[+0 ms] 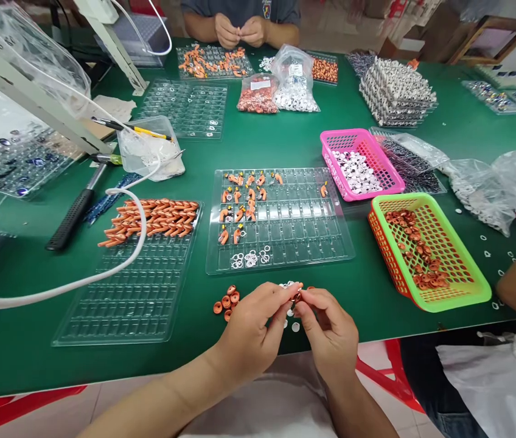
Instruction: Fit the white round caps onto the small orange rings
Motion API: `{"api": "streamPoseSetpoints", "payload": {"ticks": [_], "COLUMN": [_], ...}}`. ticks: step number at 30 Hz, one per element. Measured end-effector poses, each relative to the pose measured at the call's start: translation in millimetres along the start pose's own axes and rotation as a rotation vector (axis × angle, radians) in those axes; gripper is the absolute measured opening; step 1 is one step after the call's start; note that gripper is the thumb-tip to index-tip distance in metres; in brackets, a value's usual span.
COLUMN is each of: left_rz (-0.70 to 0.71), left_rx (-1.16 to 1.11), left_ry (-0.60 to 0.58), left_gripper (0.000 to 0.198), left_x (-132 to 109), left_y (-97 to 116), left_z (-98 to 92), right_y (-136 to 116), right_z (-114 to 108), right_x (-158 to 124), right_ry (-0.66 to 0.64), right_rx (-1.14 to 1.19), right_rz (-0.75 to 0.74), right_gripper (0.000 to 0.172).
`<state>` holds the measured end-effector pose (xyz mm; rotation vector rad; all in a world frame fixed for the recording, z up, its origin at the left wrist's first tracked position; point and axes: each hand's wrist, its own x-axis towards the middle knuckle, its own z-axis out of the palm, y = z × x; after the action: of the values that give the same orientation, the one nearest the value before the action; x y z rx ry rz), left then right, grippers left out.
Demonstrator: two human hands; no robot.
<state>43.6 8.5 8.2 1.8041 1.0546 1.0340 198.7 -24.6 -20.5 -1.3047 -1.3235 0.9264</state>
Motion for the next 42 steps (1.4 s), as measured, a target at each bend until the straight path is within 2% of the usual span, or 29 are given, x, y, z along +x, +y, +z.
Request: {"api": "streamPoseSetpoints", "payload": {"ticks": [4, 10, 14, 17, 24, 28, 34, 38, 42], "left_rz": [0.013, -0.12, -0.063, 0.004, 0.253, 0.305, 0.398, 0.406, 0.397], "left_rx": [-0.005, -0.115, -0.111, -0.062, 0.033, 0.073, 0.149, 0.17, 0.136], "left_ry": [-0.017, -0.068, 0.004, 0.021, 0.047, 0.032, -0.032, -0.038, -0.039], "left_gripper": [0.042, 0.024, 0.015, 0.016, 0.016, 0.019, 0.02, 0.021, 0.021], "left_x": [3, 8, 9, 6, 5, 6, 7, 5, 4], "left_y": [0, -4, -4, -6, -8, -6, -2, -3, -5], "left_z": [-7.3, -18.2, -16.0, -13.9, -14.5, -17.7, -24.7, -25.5, -25.3], "right_y": [-2, -6, -3, -1, -6, -6, -4, -2, -3], "right_z": [-3, -8, -11, -13, -12, -11, -12, -11, -9], "right_x": [2, 9, 10, 11, 10, 8, 6, 5, 5], "right_ry": [-0.02, -0.174, -0.18, -0.211, -0.235, -0.252, -0.282, -0.255, -0.26], "right_rx": [0.05, 0.263, 0.245, 0.298, 0.392, 0.462, 0.43, 0.404, 0.483], "right_rz": [0.044, 0.077, 0.056, 0.035, 0.15, 0.206, 0.177, 0.143, 0.154], "right_gripper": [0.018, 0.013, 0.015, 0.017, 0.018, 0.021, 0.02, 0.02, 0.021]}}
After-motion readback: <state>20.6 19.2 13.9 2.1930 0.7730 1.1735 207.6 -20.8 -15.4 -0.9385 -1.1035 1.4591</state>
